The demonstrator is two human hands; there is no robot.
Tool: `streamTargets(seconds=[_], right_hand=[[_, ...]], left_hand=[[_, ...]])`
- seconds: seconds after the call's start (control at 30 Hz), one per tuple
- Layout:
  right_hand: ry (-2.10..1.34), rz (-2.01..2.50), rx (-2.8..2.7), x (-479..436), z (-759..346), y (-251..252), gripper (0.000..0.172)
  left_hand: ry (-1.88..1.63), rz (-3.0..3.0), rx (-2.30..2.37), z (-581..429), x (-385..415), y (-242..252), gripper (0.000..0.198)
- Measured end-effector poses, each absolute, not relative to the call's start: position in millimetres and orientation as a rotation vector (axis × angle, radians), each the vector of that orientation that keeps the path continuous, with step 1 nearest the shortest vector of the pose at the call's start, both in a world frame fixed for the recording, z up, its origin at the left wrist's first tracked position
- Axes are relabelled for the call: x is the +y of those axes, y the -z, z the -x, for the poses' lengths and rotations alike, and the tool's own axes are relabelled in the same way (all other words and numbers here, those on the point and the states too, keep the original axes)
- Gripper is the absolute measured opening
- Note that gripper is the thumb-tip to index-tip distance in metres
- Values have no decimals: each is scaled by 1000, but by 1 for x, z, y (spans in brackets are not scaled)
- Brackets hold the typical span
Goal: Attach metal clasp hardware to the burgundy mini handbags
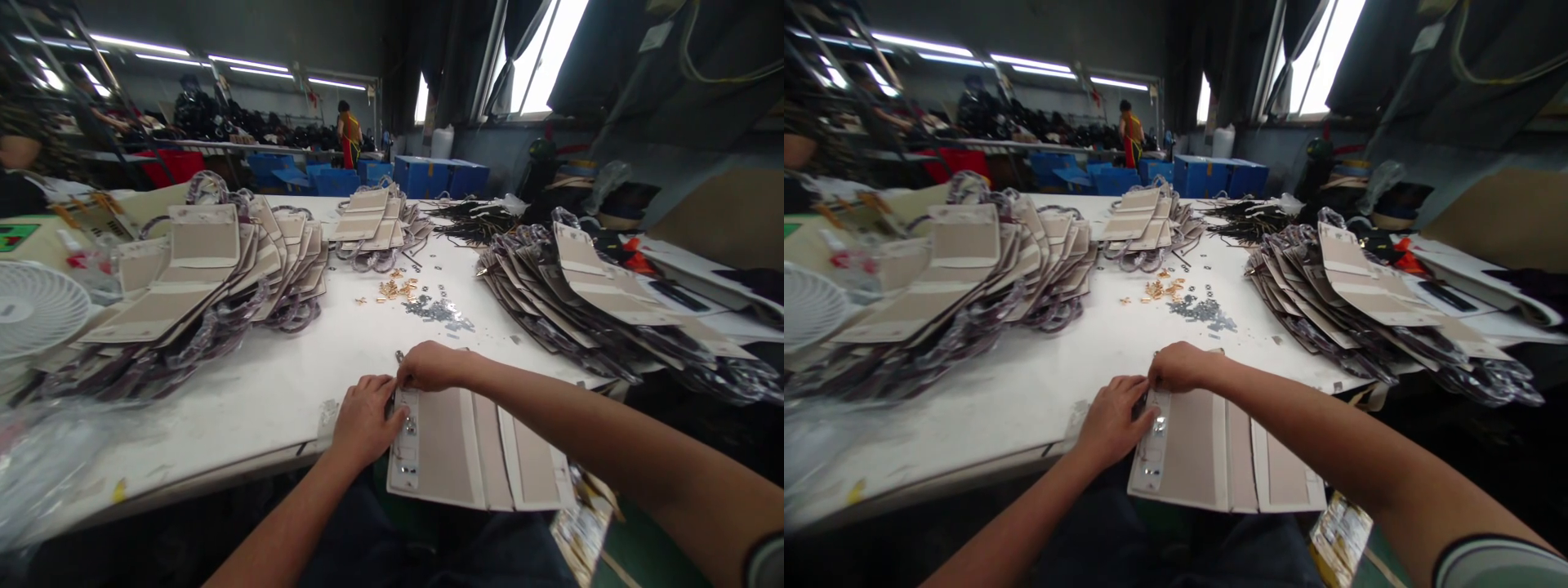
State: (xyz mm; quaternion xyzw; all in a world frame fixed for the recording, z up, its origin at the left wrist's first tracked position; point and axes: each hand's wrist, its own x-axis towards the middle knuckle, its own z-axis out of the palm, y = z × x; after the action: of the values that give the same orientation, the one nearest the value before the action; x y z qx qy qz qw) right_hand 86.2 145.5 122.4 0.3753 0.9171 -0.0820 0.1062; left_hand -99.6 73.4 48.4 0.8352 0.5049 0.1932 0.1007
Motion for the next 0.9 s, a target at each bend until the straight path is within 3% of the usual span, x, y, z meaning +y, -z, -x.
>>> streamTargets(seconds=[0.33,0.57,0.9], right_hand=[[265,-1090,2682,149,-85,-125,26],[480,-1230,2839,142,-107,-102,18],[419,-1546,2913,100,-120,-80,19]], left_hand=[[-561,-2448,1468,100,76,-46,43],[-543,-2431,1474,100,75,-48,46],[-569,-2161,1484,96,77,-57,55]])
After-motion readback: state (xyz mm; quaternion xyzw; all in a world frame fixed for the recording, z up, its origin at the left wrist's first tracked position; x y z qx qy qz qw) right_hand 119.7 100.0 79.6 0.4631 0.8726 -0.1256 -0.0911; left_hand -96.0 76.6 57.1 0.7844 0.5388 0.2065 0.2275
